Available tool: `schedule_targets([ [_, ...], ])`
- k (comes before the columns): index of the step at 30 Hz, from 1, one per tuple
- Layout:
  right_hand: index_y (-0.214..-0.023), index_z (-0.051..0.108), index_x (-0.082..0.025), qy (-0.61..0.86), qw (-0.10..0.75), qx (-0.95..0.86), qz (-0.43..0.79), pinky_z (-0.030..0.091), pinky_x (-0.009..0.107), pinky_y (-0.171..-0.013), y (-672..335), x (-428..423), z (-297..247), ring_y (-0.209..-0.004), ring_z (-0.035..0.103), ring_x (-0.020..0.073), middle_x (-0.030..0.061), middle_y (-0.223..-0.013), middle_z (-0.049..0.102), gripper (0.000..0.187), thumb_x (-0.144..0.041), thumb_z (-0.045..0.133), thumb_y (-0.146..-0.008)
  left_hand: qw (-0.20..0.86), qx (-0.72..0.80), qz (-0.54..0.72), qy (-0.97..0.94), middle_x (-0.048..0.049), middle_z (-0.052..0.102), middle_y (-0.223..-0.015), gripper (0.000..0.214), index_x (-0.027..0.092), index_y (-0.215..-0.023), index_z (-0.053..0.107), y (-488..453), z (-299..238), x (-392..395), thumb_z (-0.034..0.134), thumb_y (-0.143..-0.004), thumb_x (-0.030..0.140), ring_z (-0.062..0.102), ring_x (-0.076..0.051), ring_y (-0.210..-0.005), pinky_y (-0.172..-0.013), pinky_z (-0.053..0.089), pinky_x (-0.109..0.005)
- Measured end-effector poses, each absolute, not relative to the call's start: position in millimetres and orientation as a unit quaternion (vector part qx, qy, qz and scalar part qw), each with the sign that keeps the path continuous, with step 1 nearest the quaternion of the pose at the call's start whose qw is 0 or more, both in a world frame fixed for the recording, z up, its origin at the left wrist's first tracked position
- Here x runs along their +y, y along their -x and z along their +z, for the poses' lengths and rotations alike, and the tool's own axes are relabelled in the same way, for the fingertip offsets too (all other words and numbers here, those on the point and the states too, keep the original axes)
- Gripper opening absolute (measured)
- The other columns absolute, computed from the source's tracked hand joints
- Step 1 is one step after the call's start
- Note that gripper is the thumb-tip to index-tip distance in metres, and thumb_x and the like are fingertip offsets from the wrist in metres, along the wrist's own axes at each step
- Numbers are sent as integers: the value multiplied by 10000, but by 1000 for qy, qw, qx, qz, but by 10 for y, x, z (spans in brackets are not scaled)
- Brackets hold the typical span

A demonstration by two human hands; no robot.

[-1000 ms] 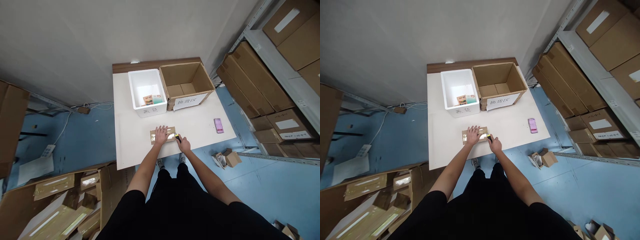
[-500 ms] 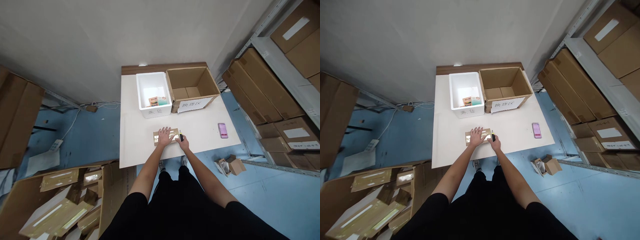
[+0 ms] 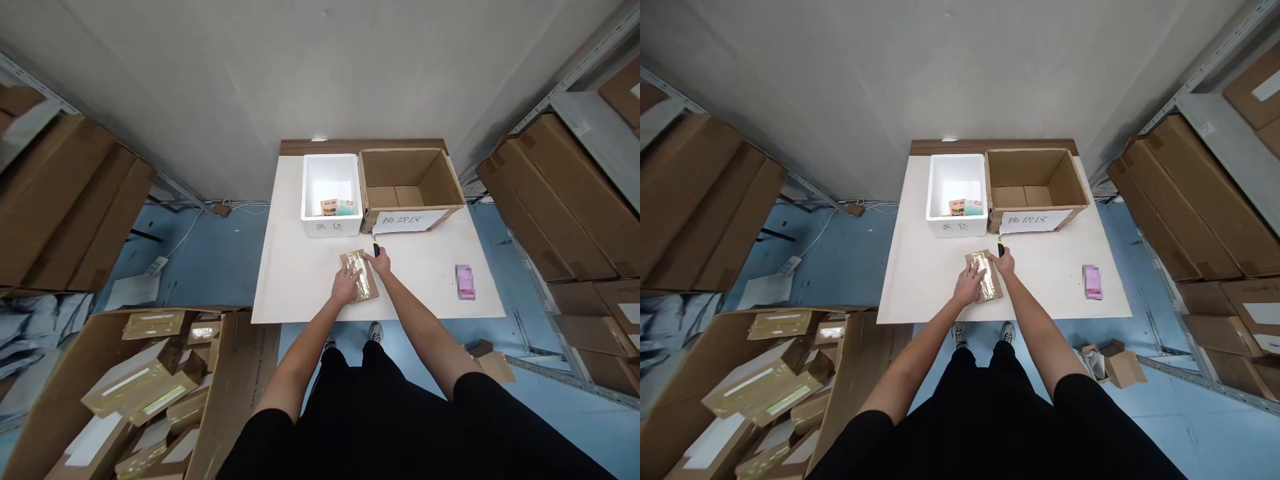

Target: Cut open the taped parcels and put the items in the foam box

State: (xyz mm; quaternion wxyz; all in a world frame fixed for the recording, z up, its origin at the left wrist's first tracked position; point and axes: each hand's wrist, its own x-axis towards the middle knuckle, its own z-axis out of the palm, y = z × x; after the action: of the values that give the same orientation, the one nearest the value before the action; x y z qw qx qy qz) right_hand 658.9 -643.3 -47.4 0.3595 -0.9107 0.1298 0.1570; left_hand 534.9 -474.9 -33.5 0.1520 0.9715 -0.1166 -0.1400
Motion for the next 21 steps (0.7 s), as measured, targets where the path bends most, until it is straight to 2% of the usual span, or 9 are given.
schedule_targets([
  [2, -1331, 589, -181, 904, 382, 130, 141, 569, 358, -894, -6272, -6635, -508, -1125, 717, 297, 144, -1226, 752, 656, -571, 772, -837, 151, -240, -168, -944, -70, 393, -1705, 686, 331, -1580, 495, -5494, -271, -4663, 625, -919, 202, 224, -318, -1621, -1251, 295, -479],
  [4, -1302, 598, -210, 898, 388, 133, 158, 572, 350, -896, -5859, -6786, -585, -1114, 726, 286, 115, -1213, 760, 666, -565, 817, -783, 151, -289, -190, -926, -66, 488, -1631, 595, 338, -1509, 577, -5596, -233, -4587, 599, -931, 200, 275, -291, -1600, -1252, 280, -452],
  [8, -1200, 615, -217, 891, 355, 203, 197, 586, 363, -813, -5319, -6800, -734, -1030, 748, 302, 123, -1112, 772, 552, -572, 774, -808, 149, -265, -182, -935, -96, 610, -1443, 421, 317, -1396, 662, -5597, -231, -4501, 529, -998, 284, 378, -290, -1510, -1221, 301, -449],
  [12, -1220, 579, -226, 908, 319, 209, 175, 576, 372, -771, -5547, -6608, -731, -1001, 746, 319, 128, -1090, 766, 589, -578, 790, -797, 129, -203, -139, -961, -125, 620, -1328, 352, 283, -1287, 722, -5452, -258, -4466, 491, -1031, 355, 463, -318, -1369, -1183, 330, -477],
  [15, -1224, 565, -237, 922, 300, 174, 172, 562, 357, -745, -5935, -6467, -672, -975, 744, 309, 112, -1072, 767, 611, -548, 831, -770, 143, -127, -111, -975, -138, 611, -1299, 373, 262, -1260, 730, -5371, -256, -4483, 529, -1025, 471, 485, -335, -1325, -1155, 353, -491],
  [18, -1237, 561, -234, 935, 282, 133, 171, 547, 341, -742, -6241, -6360, -606, -973, 738, 296, 111, -1080, 763, 612, -524, 841, -777, 156, -88, -107, -978, -145, 609, -1331, 561, 220, -1308, 681, -5373, -250, -4543, 673, -920, 626, 514, -349, -1305, -1179, 337, -514],
  [21, -1249, 575, -221, 942, 263, 97, 187, 539, 330, -758, -6384, -6311, -534, -1003, 727, 290, 117, -1112, 758, 627, -501, 865, -768, 138, -81, -130, -979, -167, 603, -1403, 632, 188, -1369, 619, -5455, -266, -4618, 758, -879, 563, 501, -367, -1370, -1220, 287, -549],
])
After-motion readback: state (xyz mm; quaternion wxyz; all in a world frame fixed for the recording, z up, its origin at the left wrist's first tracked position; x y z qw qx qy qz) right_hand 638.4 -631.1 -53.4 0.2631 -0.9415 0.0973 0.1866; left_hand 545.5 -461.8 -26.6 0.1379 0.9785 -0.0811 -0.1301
